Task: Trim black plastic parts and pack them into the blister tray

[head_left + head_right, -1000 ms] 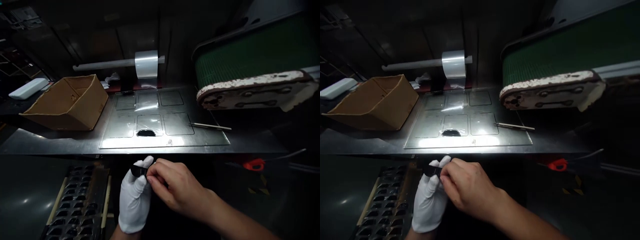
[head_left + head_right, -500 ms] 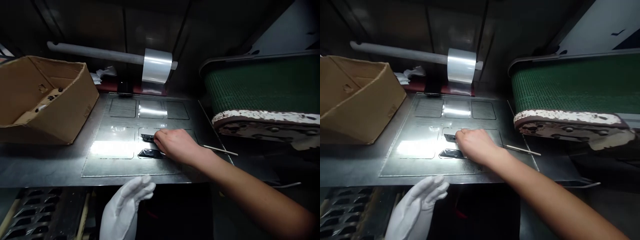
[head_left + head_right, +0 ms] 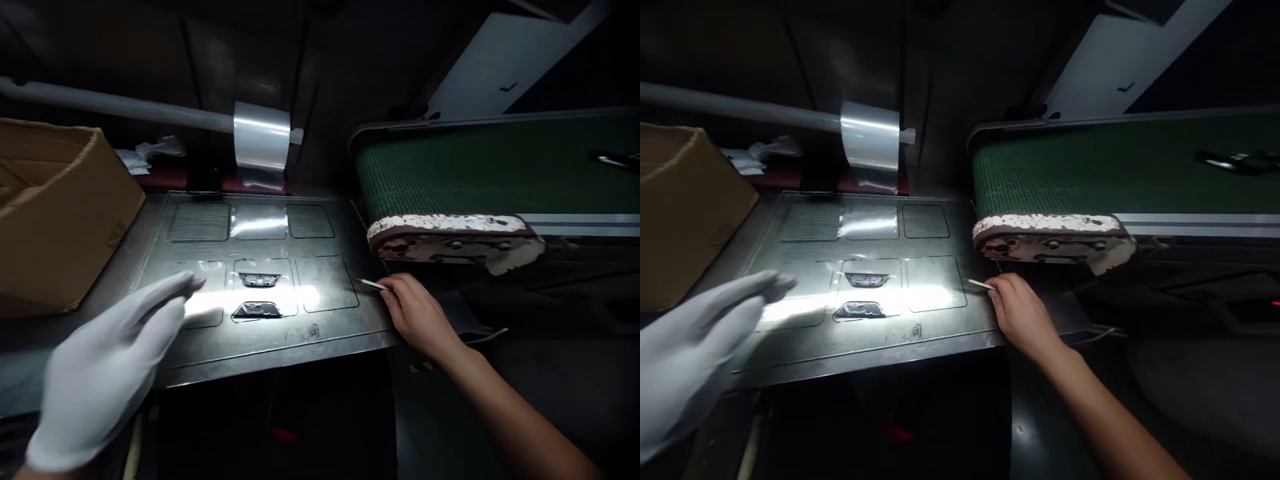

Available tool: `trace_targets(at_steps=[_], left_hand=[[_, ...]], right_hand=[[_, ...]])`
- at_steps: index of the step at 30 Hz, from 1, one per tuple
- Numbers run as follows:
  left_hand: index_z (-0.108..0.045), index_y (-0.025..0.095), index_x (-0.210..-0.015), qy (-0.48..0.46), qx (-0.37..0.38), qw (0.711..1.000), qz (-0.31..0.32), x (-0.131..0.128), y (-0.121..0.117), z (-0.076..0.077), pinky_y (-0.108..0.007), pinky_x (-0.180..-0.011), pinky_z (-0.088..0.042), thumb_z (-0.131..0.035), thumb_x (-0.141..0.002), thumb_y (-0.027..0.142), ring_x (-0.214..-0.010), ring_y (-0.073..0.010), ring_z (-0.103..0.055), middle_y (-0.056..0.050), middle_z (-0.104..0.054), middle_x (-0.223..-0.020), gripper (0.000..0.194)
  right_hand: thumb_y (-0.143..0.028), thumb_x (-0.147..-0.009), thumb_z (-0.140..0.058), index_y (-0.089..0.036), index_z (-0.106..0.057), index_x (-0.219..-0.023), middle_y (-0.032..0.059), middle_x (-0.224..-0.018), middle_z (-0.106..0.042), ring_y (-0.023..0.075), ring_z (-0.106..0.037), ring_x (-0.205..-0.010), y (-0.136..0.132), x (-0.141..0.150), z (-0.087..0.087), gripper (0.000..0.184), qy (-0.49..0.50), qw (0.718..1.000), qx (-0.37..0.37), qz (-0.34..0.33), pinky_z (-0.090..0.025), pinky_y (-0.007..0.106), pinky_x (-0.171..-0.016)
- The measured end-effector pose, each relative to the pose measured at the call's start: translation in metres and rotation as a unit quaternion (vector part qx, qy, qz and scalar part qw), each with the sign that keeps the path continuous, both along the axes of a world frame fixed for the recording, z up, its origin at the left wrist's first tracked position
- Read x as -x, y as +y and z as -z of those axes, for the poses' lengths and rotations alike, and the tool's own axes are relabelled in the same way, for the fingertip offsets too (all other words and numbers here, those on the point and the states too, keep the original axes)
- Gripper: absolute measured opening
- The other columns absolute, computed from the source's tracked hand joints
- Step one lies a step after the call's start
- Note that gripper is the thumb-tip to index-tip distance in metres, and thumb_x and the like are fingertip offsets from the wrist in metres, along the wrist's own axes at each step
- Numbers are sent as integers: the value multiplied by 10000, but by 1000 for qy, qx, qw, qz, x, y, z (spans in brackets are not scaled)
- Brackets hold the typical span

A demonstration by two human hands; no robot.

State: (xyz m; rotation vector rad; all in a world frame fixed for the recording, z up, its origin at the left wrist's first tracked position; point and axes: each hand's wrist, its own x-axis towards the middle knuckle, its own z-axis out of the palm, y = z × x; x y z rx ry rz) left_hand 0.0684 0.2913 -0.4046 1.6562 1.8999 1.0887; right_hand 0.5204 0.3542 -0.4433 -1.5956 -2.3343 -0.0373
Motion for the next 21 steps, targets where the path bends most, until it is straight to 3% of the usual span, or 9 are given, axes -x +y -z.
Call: trace_targets(at_steps=[3, 6, 9, 11, 14, 18, 21], left_hand=[[-740, 344, -1271, 117, 8, 990, 82, -10, 33, -4, -561, -1232, -408, -634, -937, 564, -1428, -321, -538, 8, -624, -1499, 414], [-729, 270, -1300, 209, 33, 961, 179, -13, 52, 7, -514, -1270, -352, -652, -937, 504, -1567, -317, -330, -40, -453, -1648, 439], [-736, 271, -1283, 245, 51, 948, 194, -12, 58, 17, -510, -1272, -349, -672, -932, 459, -1587, -314, -283, -54, -451, -1648, 403], [-733, 276, -1285, 252, 57, 946, 196, -11, 58, 22, -509, -1267, -359, -665, -938, 453, -1584, -313, -288, -51, -458, -1644, 395], [-721, 284, -1304, 252, 59, 946, 197, -10, 57, 26, -518, -1265, -364, -642, -952, 467, -1583, -312, -292, -36, -450, -1650, 404], [-717, 279, -1303, 233, 45, 950, 203, -5, 57, 25, -555, -1254, -367, -666, -938, 454, -1574, -338, -299, -43, -462, -1641, 408], [-740, 248, -1217, 193, -36, 961, 196, -11, 52, 13, -520, -1190, -440, -657, -954, 377, -1447, -324, -479, -81, -615, -1475, 305]], right_hand=[[-272, -1059, -519, -200, -631, -1275, 89, -1177, -668, 202, -675, -1029, 4, 43, -17, 254, 68, 995, -13, -71, -533, 310, -850], [-272, -1055, -528, -216, -662, -1294, 67, -1160, -693, 170, -684, -928, 13, 117, -38, 279, 42, 980, 10, -194, -500, 276, -739], [-299, -1062, -501, -248, -695, -1289, 45, -1097, -718, 155, -643, -752, 26, 186, -46, 304, -51, 967, 41, -244, -347, 274, -562], [-308, -1066, -488, -271, -709, -1285, 32, -1060, -723, 150, -609, -687, 34, 205, -46, 313, -92, 962, 58, -252, -275, 281, -533], [-322, -1061, -498, -293, -720, -1269, 24, -1070, -722, 151, -622, -703, 38, 170, -42, 306, -108, 962, 56, -242, -310, 283, -546], [-331, -1063, -520, -282, -722, -1263, 26, -1108, -706, 145, -681, -817, 29, 52, -37, 289, -74, 978, 39, -191, -470, 275, -673], [-358, -1060, -537, -268, -722, -1280, 46, -1131, -692, 161, -699, -896, 19, -10, -20, 301, -34, 991, 0, -126, -519, 273, -722]])
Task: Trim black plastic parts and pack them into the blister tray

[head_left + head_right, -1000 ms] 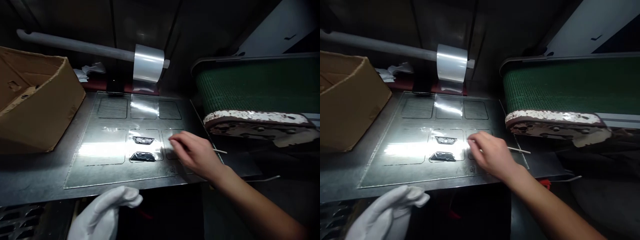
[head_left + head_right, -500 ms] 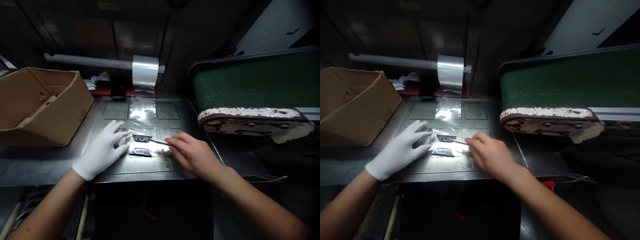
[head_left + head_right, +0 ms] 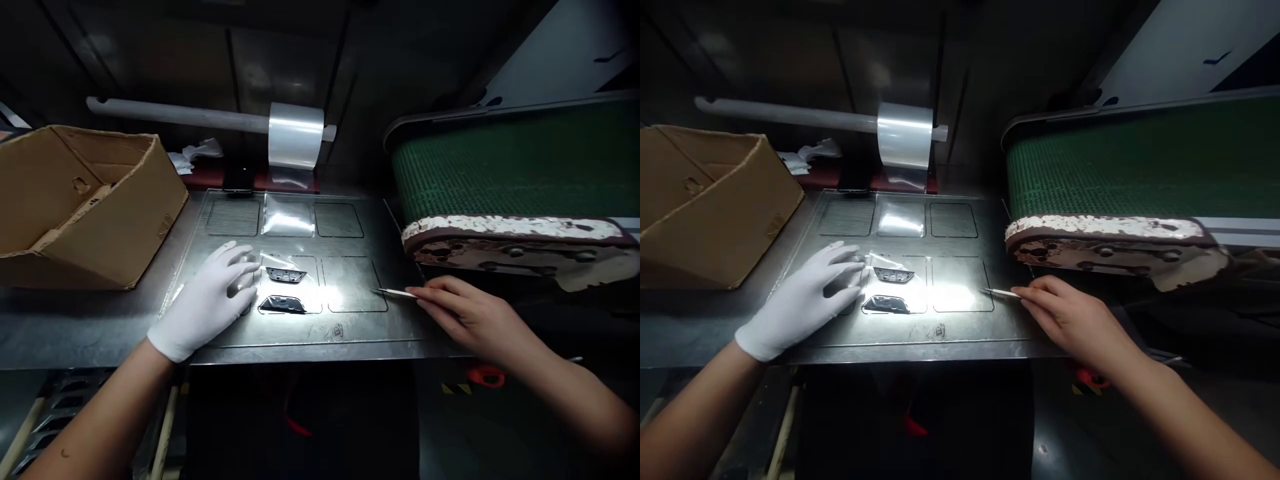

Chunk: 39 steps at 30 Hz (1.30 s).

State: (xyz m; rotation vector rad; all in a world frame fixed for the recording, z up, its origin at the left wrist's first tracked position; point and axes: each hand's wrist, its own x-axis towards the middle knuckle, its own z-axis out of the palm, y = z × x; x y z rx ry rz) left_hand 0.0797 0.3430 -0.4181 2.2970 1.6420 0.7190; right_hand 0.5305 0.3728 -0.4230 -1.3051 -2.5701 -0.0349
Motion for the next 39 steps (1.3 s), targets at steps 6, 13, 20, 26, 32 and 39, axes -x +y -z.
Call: trace_targets(at_steps=[6, 13, 20, 26, 32, 39], left_hand=[[-769, 227, -1066, 138, -44, 977, 157, -50, -8, -18, -476, -869, -534, -577, -944, 140, -945, -282, -653, -73, -739, -954, 243], [-749, 181, -879, 90, -120, 984, 91, -58, -33, -17, -531, -977, -554, -567, -946, 80, -1069, -300, -671, -120, -745, -1036, 219], [-760, 280, -960, -254, -134, 951, -118, -70, -165, 15, -625, -1272, -327, -711, -900, 91, -1556, -355, -333, 14, -300, -1706, 203], [-675, 317, -1316, -401, 47, 849, -341, -54, -251, 74, -468, -1147, -483, -648, -980, 301, -1327, -267, -586, -76, -584, -1451, 337], [-737, 153, -855, -539, 235, 650, -481, -15, -318, 154, -322, -685, -577, -795, -852, 392, -708, -172, -659, -39, -688, -761, 245], [-646, 149, -1203, -468, 275, 483, -687, 123, -336, 253, -357, -755, -608, -634, -1009, 402, -881, -183, -681, -78, -688, -1102, 320]], right_hand=[[-335, -1051, -522, -185, -667, -1388, 127, -1229, -675, 293, -641, -1129, 1, 20, 36, 397, 71, 995, -38, 54, -539, 439, -975], [-287, -1021, -566, -191, -704, -1226, 123, -1176, -665, 273, -624, -1134, -71, 49, 31, 265, 334, 935, -70, 102, -497, 453, -1023], [-599, -961, -631, -207, -639, -1181, 58, -993, -686, 150, -642, -761, -168, 190, 42, 450, 586, 580, 565, -24, -547, 283, -634], [-552, -895, -737, -204, -623, -951, -22, -795, -606, 128, -578, -709, -193, 254, 74, 371, 444, 627, 639, -25, -490, 257, -657], [-531, -1014, -549, -242, -747, -1046, 50, -1014, -775, 237, -717, -935, -206, 283, 142, 352, 105, 791, 573, -186, -562, 370, -862], [-633, -985, -523, -292, -757, -1207, 70, -1251, -776, 294, -744, -1129, -191, 265, 185, 470, 29, 838, 531, -121, -620, 418, -958]])
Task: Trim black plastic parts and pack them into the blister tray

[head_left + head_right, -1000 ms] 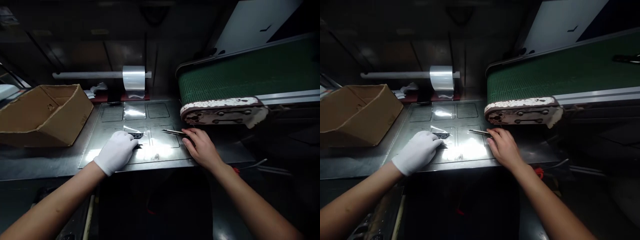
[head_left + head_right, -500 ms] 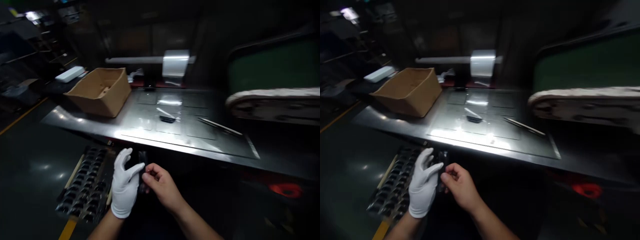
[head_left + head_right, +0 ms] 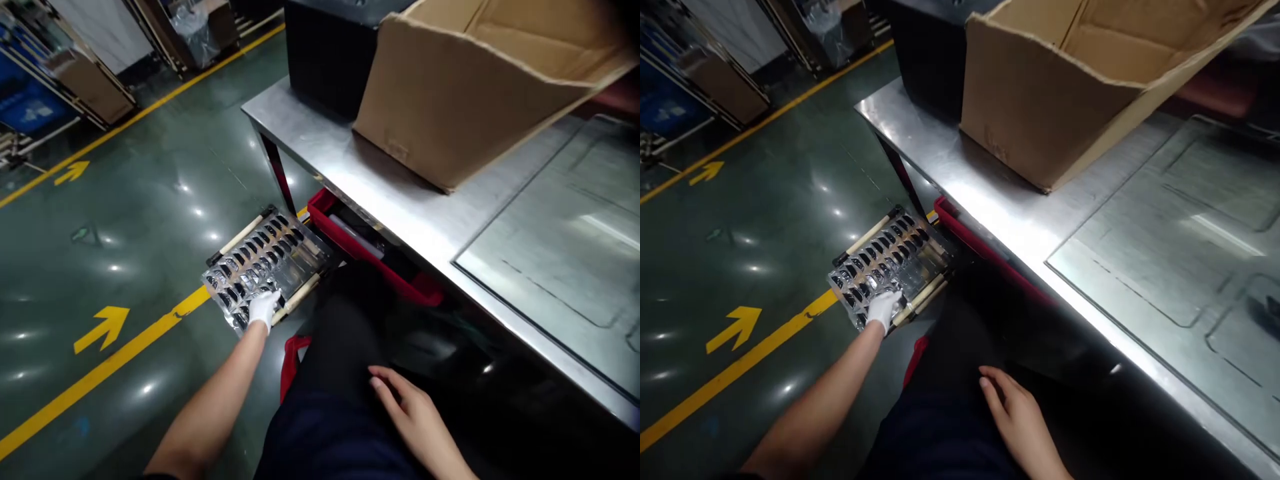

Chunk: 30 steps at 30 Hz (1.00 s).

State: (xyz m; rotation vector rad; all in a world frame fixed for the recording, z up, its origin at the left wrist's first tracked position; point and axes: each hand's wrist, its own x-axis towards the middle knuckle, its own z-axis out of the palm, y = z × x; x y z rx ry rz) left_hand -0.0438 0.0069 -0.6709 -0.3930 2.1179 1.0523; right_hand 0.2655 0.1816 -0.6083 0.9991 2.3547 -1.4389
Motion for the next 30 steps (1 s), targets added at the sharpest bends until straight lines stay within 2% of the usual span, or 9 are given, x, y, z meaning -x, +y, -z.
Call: trace_targets(at_steps=[5, 11, 16, 21, 23, 26, 28, 29, 30], left_hand=[[-665, 144, -1152, -24, 75, 995, 63, 68, 30, 28, -336, -725, -610, -638, -1009, 409, -831, -167, -685, -64, -703, -1042, 302], [-664, 146, -1180, -35, 167, 969, 180, 80, 46, 45, -369, -771, -619, -647, -1003, 408, -888, -188, -699, -76, -708, -1088, 317], [-670, 146, -1207, 16, 266, 933, 241, 85, 45, 36, -464, -930, -589, -670, -984, 411, -1070, -248, -685, -108, -691, -1216, 347], [-701, 144, -983, 119, 291, 898, 307, 51, 54, -20, -482, -975, -547, -602, -1001, 500, -1035, -249, -701, -90, -739, -1057, 371], [-655, 188, -740, 171, 268, 885, 341, 25, 59, -48, -474, -890, -564, -446, -1034, 543, -942, -313, -723, -112, -739, -864, 506], [-614, 270, -696, 263, 223, 866, 362, -21, 76, -95, -517, -752, -582, -325, -1005, 641, -809, -384, -720, -119, -724, -755, 563], [-665, 293, -799, 389, 50, 858, 332, -60, 101, -136, -525, -831, -599, -450, -981, 618, -893, -360, -741, -85, -767, -842, 430], [-705, 305, -940, 432, -79, 832, 339, -83, 120, -159, -500, -892, -605, -524, -976, 558, -961, -329, -749, -69, -790, -946, 313], [-714, 316, -1090, 462, -181, 784, 374, -106, 145, -182, -482, -942, -598, -583, -969, 493, -1004, -303, -746, -61, -791, -1059, 251]], right_hand=[[-663, -952, -548, -304, -762, -1198, 59, -1194, -799, 293, -771, -1057, 18, -21, 7, 485, -44, 998, -6, 38, -648, 394, -888], [-662, -956, -539, -300, -757, -1198, 59, -1144, -809, 272, -784, -950, 9, -27, 14, 487, -57, 995, 26, 80, -652, 352, -772], [-618, -986, -524, -298, -749, -1207, 59, -1262, -769, 286, -732, -1147, 4, -31, 19, 449, -44, 996, 36, 75, -607, 406, -975], [-531, -1036, -460, -242, -732, -1241, 96, -1256, -756, 284, -710, -1159, 6, -50, 2, 446, -14, 993, 36, 112, -542, 427, -1039], [-477, -1039, -462, -230, -736, -1229, 95, -1225, -761, 266, -715, -1126, 6, -64, -4, 415, 5, 988, 30, 150, -538, 393, -1015], [-411, -1011, -508, -244, -762, -1167, 65, -1137, -781, 235, -732, -1050, 8, -89, -5, 342, 24, 976, 13, 217, -546, 329, -940], [-394, -999, -519, -251, -769, -1146, 56, -1112, -785, 229, -735, -1024, 7, -105, -2, 323, 36, 967, 10, 251, -542, 314, -908], [-393, -998, -516, -253, -768, -1143, 55, -1113, -784, 231, -733, -1028, 5, -111, -1, 323, 43, 964, 10, 263, -538, 314, -906], [-393, -998, -511, -253, -769, -1141, 57, -1115, -783, 234, -731, -1034, 1, -117, 0, 326, 50, 961, 11, 272, -533, 315, -907]])
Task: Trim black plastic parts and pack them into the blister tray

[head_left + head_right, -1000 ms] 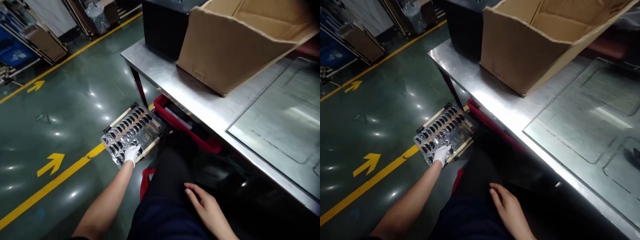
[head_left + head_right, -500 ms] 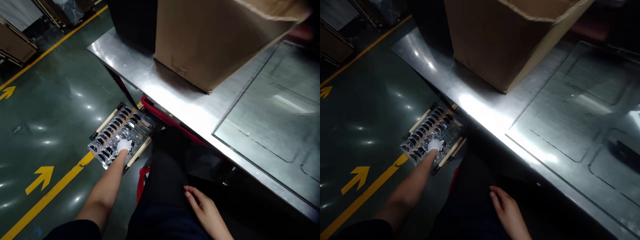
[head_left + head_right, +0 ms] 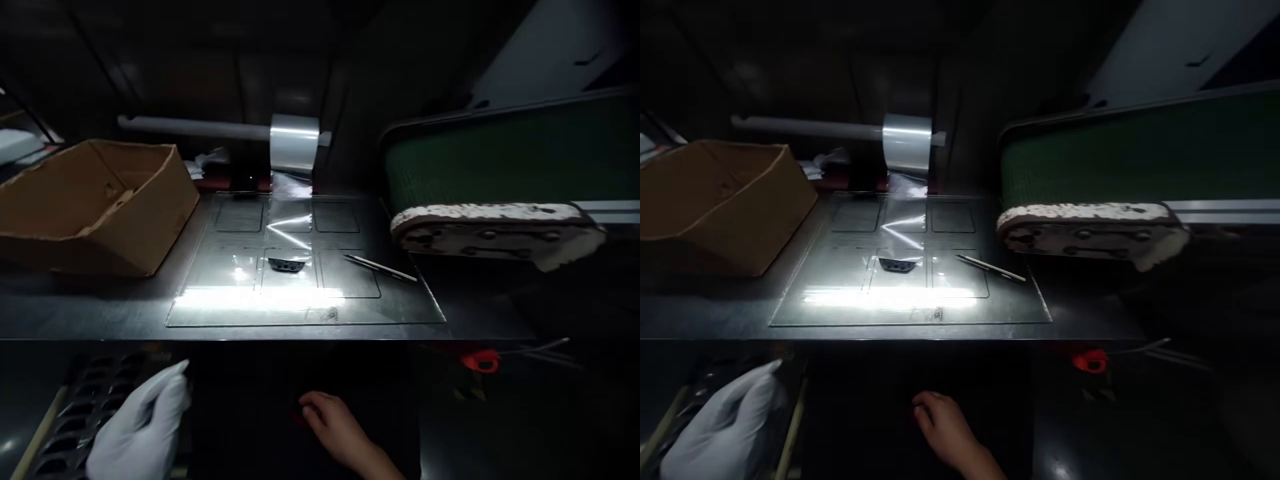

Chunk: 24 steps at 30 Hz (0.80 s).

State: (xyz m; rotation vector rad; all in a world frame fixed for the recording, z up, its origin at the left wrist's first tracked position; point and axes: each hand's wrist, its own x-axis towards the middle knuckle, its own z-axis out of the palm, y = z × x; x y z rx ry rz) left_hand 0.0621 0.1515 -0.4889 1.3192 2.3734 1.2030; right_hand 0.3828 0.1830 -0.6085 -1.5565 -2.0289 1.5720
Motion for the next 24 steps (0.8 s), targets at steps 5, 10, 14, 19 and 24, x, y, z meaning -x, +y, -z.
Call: trace_targets(at_steps=[5, 10, 14, 19, 24], left_hand=[[-753, 275, -1196, 266, 57, 876, 399, -81, 155, -82, -409, -921, -570, -542, -1008, 320, -973, -261, -718, -85, -774, -1072, 287], [-799, 253, -1070, 334, 109, 805, 477, -94, 227, -97, -412, -834, -555, -515, -983, 230, -895, -277, -703, -98, -772, -995, 297], [-815, 307, -1073, 320, 127, 802, 487, -85, 243, -107, -359, -877, -575, -575, -969, 298, -920, -242, -738, -30, -808, -995, 262], [-750, 278, -1254, 296, 45, 888, 348, -66, 251, -131, -451, -1141, -475, -397, -1071, 413, -1152, -247, -706, -34, -785, -1203, 420], [-765, 245, -1215, 317, 38, 856, 406, -74, 235, -118, -388, -1059, -536, -609, -974, 390, -1189, -249, -666, -57, -744, -1280, 322]], right_hand=[[-393, -1001, -492, -252, -769, -1117, 61, -1097, -783, 240, -728, -1029, -18, -20, 4, 333, 45, 999, -2, 22, -524, 316, -908], [-417, -1003, -479, -267, -762, -1123, 56, -1091, -788, 245, -739, -1007, -26, -34, 11, 342, 82, 994, 5, 75, -540, 328, -894], [-414, -994, -484, -258, -768, -1099, 58, -1066, -793, 251, -742, -986, -23, -41, 18, 340, 98, 990, 13, 101, -546, 341, -880], [-435, -994, -483, -251, -766, -1088, 60, -1037, -793, 245, -746, -952, -20, -48, 25, 351, 110, 990, 8, 93, -549, 328, -853], [-455, -985, -462, -211, -761, -1091, 95, -1035, -795, 251, -746, -940, -17, -44, 31, 401, 111, 990, 29, 83, -556, 329, -843]])
